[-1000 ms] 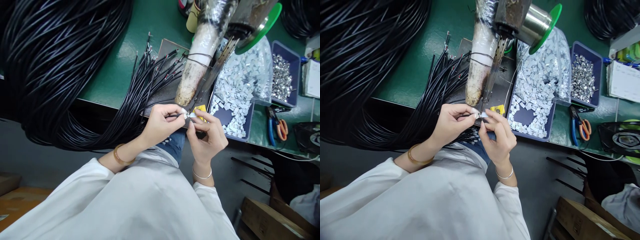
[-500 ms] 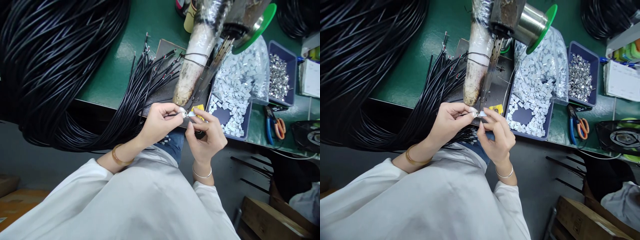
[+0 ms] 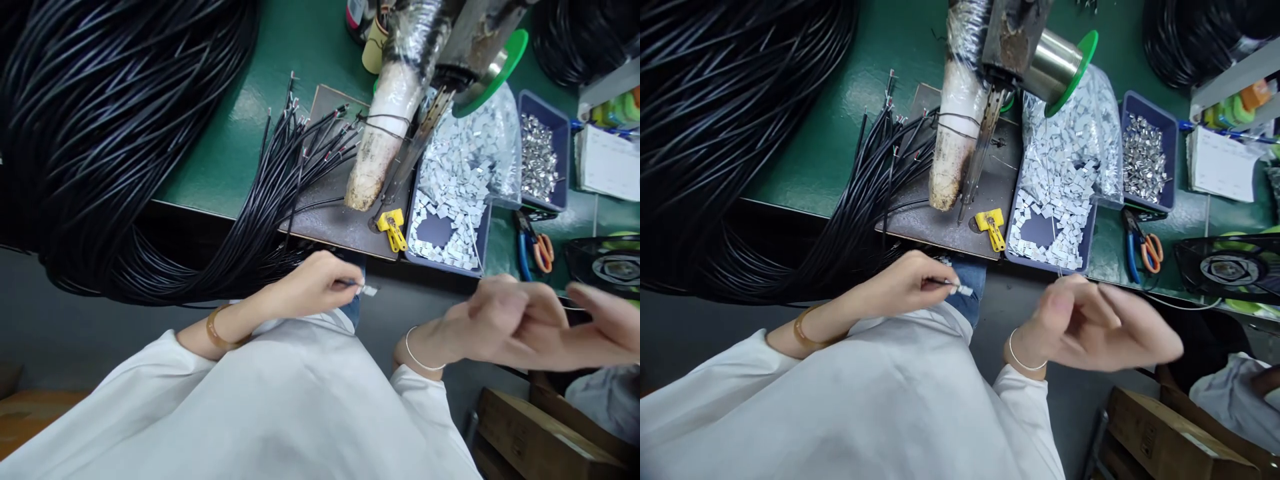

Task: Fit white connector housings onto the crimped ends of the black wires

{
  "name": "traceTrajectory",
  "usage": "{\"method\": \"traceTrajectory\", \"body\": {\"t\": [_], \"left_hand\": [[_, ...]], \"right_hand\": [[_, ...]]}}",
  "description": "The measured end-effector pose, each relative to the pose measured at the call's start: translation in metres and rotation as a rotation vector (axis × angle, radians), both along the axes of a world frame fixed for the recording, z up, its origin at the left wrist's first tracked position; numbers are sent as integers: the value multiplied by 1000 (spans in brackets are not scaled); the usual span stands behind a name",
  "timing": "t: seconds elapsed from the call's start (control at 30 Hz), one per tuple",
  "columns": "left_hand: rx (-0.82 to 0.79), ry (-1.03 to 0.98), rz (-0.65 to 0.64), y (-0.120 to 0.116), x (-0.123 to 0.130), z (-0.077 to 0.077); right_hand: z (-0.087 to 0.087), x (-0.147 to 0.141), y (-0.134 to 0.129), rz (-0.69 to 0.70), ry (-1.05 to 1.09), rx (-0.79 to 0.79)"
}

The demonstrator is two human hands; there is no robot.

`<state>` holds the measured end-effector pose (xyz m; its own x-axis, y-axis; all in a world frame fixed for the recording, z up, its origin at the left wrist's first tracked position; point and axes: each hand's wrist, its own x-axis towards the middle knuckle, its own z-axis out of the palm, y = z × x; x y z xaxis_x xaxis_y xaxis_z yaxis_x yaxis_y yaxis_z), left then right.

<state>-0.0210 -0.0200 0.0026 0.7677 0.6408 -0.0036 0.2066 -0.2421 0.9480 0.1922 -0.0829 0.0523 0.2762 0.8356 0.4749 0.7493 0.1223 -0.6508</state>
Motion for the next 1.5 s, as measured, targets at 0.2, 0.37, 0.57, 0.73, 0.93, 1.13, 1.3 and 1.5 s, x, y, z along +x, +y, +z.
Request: {"method": "traceTrajectory", "body": {"t": [0.2, 0.37, 0.57, 0.73, 0.93, 1.13, 1.3, 1.5], "left_hand": [[92, -30, 70, -11, -20, -3], [257, -212, 856, 31, -27, 2], [353, -145, 987, 75, -25, -24], [215, -653, 1148, 55, -21, -21], [-130, -664, 898, 16, -13, -1], [-331, -723, 808, 15, -4, -14], [-548, -629, 544, 13, 5, -7], [-639, -569, 450, 12, 16, -10]], "right_hand": [[-22, 17, 34, -122, -77, -194], [-48, 45, 71, -140, -242, -259], [-44, 48, 91, -25, -308, -401], [-41, 54, 85, -2, -340, -425], [-46, 46, 77, -55, -409, -352], [-49, 38, 73, -131, -300, -187], [-38, 4, 51, -42, 91, 8], [-35, -46, 30, 133, 249, 76]]}}
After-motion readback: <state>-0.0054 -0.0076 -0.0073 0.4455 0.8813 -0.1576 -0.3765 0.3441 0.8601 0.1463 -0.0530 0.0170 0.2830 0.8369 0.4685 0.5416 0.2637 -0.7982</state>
